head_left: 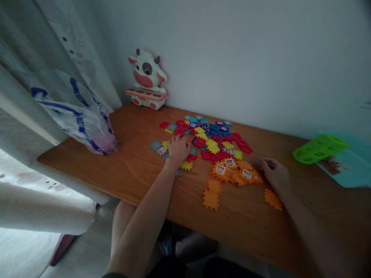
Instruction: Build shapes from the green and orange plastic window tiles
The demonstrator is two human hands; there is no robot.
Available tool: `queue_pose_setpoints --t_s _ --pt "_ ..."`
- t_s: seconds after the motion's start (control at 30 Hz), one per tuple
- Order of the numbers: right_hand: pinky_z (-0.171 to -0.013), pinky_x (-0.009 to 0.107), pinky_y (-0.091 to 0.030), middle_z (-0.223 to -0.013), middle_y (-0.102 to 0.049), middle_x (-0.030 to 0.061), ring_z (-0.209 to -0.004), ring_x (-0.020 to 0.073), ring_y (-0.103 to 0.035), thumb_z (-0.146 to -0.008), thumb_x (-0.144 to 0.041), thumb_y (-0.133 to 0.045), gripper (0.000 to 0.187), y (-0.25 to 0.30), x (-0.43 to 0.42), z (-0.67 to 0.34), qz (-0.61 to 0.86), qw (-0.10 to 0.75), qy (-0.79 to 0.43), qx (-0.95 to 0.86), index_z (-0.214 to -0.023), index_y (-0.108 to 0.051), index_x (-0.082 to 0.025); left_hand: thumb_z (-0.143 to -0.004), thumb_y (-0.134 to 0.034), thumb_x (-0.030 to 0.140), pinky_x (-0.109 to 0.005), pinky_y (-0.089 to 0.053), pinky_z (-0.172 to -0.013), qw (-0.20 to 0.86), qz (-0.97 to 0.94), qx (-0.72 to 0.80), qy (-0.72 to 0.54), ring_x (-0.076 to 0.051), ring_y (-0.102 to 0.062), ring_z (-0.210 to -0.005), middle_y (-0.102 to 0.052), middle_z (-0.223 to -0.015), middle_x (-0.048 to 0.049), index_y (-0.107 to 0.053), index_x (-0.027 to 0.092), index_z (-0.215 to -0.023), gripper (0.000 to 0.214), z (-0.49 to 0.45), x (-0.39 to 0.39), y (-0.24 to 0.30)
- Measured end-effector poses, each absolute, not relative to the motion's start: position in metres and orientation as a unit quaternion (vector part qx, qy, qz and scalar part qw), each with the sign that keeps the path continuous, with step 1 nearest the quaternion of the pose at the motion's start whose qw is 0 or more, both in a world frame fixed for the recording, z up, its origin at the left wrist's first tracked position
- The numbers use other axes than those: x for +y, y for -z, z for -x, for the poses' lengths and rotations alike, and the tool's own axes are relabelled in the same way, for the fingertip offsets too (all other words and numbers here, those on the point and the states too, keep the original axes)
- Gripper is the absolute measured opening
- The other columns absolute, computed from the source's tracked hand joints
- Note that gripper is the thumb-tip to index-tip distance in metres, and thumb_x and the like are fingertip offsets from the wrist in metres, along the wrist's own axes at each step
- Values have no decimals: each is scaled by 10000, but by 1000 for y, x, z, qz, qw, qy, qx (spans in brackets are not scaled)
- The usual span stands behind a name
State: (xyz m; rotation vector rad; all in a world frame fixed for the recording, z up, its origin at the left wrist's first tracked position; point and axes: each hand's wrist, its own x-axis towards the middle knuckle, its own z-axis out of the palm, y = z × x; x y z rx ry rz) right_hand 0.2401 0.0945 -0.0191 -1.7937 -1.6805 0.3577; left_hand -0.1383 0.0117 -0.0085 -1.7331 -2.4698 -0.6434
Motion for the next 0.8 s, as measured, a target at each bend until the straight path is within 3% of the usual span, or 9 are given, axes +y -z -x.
queue_pose_setpoints --t_s 0.13,0.23,0.33,0.4,0.47,0.57,0.7,0.8 --pt "-717 395 -526 -634 -717 49 -706 281 -710 -813 -429 -616 284 17 92 -237 690 315 -142 -635 -910 -748 -197 -945 -593 322 -486 -496 -961 23 567 -793 223 -362 -636 -1116 -712 -1138 -149 -666 190 -1051 185 143 16 10" --pt "-728 397 -523 -632 -715 50 -699 277 -710 -826 -399 -608 265 15 91 -234 692 311 -150 -634 -909 -745 -188 -905 -630 248 -456 -497 -1011 23 586 -766 263 -324 -632 -1138 -696 -1161 -127 -639 205 -1068 169 151 19 13" --pt "-744 388 -520 -629 -711 48 -710 273 -714 -835 -392 -612 241 15 91 -234 688 312 -156 -636 -892 -741 -196 -830 -581 50 -408 -495 -1053 21 617 -719 320 -282 -622 -1176 -664 -1181 -132 -628 198 -1080 293 155 23 15" --pt "-739 377 -517 -633 -715 46 -711 268 -715 -834 -392 -619 222 18 90 -234 684 315 -162 -638 -869 -739 -209 -799 -566 14 -408 -497 -1059 18 631 -701 332 -286 -618 -1186 -651 -1220 -147 -621 186 -1133 379 155 25 16" --pt "-745 364 -515 -671 -736 52 -727 259 -718 -840 -393 -617 222 21 90 -235 678 326 -166 -638 -872 -741 -212 -803 -540 10 -421 -491 -1065 16 649 -680 342 -290 -621 -1182 -658 -1241 -144 -604 187 -1208 447 153 27 18" --pt "-730 350 -516 -693 -748 55 -707 242 -713 -859 -429 -606 267 25 89 -236 667 345 -178 -636 -899 -744 -205 -880 -505 92 -456 -482 -1055 37 690 -636 345 -309 -632 -1113 -698 -1158 -132 -645 200 -1173 342 148 27 18" --pt "-727 348 -518 -657 -734 43 -681 230 -699 -863 -412 -586 256 26 90 -236 654 373 -197 -628 -883 -731 -202 -807 -535 79 -499 -467 -1062 73 736 -582 337 -334 -578 -1169 -644 -1212 -144 -656 216 -1185 421 134 17 11" --pt "-734 358 -519 -653 -724 42 -675 230 -696 -856 -411 -590 247 27 90 -236 639 394 -218 -624 -868 -719 -200 -826 -528 114 -487 -492 -1023 67 749 -554 358 -321 -580 -1111 -623 -1143 -155 -632 198 -1083 289 119 5 3"
